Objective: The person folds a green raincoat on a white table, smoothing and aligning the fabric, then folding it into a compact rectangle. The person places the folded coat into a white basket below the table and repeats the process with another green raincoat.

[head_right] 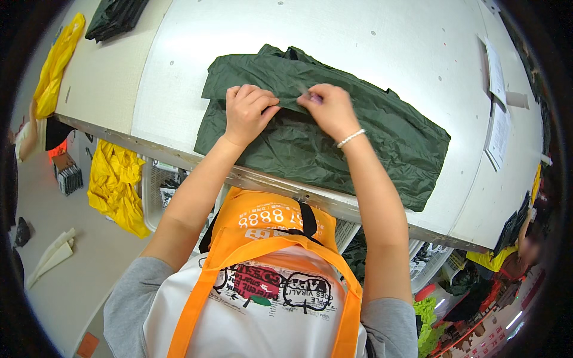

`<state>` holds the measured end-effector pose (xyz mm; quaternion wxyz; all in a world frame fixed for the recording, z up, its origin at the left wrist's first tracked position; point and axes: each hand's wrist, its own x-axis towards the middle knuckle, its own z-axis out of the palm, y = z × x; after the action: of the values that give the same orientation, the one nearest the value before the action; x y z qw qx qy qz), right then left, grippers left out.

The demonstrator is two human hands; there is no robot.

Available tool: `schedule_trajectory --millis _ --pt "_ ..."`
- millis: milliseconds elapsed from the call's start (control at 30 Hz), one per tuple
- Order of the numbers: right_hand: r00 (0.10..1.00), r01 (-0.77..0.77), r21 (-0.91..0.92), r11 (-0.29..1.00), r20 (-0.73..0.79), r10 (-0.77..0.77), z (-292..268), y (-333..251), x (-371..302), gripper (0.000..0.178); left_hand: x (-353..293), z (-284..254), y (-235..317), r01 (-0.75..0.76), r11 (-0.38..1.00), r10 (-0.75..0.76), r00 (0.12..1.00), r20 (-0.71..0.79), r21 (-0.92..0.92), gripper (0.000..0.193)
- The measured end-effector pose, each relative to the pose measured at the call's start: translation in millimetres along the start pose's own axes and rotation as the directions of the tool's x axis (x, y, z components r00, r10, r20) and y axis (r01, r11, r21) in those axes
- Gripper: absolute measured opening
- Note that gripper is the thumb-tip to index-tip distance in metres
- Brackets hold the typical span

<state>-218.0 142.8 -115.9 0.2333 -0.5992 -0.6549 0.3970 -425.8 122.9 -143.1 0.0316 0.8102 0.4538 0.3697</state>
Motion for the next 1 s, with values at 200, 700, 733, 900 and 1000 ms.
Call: schedule_trajectory --millis 200,700,733,900,1000 --pt "0.994 -0.103 -0.105 0.989 0.016 0.105 -28 -1 -3 0.028 -5 0 -3 0.02 1.0 -0.02 0.999 0.04 -0.007 0.018" --pt "0.971 0.216 -0.098 0.972 0.131 -0.202 -12 3 4 0.015 3 -3 -1 0.009 0.999 -0.005 0.993 0.115 -0.036 0.021" --pt "0.969 0.215 -0.054 0.975 0.137 -0.206 -11 -2 4 0.016 10 -9 6 0.059 0.995 -0.047 0.988 0.15 -0.079 0.024" --pt "0.974 0.141 -0.002 0.99 0.181 -0.138 -4 -19 9 0.015 21 13 6 0.214 0.949 -0.151 0.954 0.261 -0.233 0.021" --pt "0.988 0.067 0.03 0.997 0.139 -0.07 -11 -21 6 0.021 26 15 6 0.4 0.842 -0.27 0.893 0.36 -0.363 0.013"
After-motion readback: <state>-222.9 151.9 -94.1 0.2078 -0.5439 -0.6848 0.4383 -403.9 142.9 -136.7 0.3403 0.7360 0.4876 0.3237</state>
